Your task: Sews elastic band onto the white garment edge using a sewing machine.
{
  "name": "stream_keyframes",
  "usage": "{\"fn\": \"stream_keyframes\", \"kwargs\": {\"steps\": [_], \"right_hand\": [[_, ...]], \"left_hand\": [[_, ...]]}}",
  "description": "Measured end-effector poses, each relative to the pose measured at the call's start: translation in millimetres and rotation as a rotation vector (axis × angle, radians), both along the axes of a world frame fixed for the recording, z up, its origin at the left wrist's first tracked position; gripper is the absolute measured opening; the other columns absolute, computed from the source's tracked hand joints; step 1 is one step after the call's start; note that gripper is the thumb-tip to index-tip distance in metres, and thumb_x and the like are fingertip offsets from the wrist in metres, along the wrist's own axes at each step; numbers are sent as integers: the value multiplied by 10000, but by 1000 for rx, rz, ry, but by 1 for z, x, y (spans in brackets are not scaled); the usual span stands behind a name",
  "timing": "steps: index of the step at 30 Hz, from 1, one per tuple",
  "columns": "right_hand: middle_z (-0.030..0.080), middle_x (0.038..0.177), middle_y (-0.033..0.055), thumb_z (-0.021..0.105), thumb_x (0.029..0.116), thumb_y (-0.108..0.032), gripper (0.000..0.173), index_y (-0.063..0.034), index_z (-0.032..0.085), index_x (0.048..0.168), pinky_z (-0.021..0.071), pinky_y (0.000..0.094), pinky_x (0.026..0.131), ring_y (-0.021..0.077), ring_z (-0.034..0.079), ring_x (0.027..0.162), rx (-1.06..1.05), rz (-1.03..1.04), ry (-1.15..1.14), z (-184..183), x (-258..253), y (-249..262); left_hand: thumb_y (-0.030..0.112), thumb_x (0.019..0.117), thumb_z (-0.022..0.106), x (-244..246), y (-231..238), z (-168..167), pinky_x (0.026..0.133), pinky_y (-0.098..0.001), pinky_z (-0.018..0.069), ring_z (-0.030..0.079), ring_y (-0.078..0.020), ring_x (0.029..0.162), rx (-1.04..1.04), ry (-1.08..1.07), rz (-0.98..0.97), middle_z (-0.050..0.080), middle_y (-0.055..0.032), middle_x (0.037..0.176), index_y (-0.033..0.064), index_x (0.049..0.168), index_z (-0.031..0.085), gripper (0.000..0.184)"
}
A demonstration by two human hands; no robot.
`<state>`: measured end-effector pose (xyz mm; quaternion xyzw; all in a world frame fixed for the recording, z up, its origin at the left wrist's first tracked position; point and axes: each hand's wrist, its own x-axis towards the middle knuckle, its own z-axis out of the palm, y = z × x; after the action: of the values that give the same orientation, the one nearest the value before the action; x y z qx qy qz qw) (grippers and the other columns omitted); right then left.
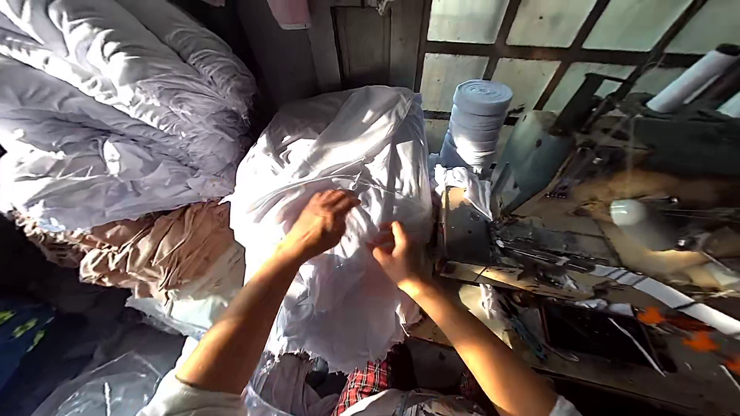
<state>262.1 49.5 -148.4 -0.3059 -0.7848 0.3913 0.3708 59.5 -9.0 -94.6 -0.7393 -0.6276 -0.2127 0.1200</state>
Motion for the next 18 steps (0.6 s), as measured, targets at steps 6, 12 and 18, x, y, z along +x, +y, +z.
{"fn": "stream_keyframes", "kwargs": {"steps": [6,12,18], "right_hand": [[539,1418,288,820,840,-333,863,52,429,1506,584,457,873,354,666,1136,143,-230,-70,-14,-36,4],[689,1090,265,622,946,-68,284,115,667,1159,534,506,864,356,685,979,-3,37,0,10,-25,1],[605,737,99,638,928,-45,145,86,639,866,476,220,615,79,561,656,63,217,402,-14,74,-31]], "left_hand": [[-32,919,624,-35,112,4,1063,-662,392,553,-435,1286,6,72,-20,653,-204,1308,33,1156,733,269],[-19,918,563,13,99,83,1019,-674,419,603,-487,1183,108,-175,-193,679,-276,1193,-96,1060,689,205],[194,874,556,35,48,86,927,-601,488,679,-346,1068,78,-70,-383,735,-147,1083,9,897,733,257]]}}
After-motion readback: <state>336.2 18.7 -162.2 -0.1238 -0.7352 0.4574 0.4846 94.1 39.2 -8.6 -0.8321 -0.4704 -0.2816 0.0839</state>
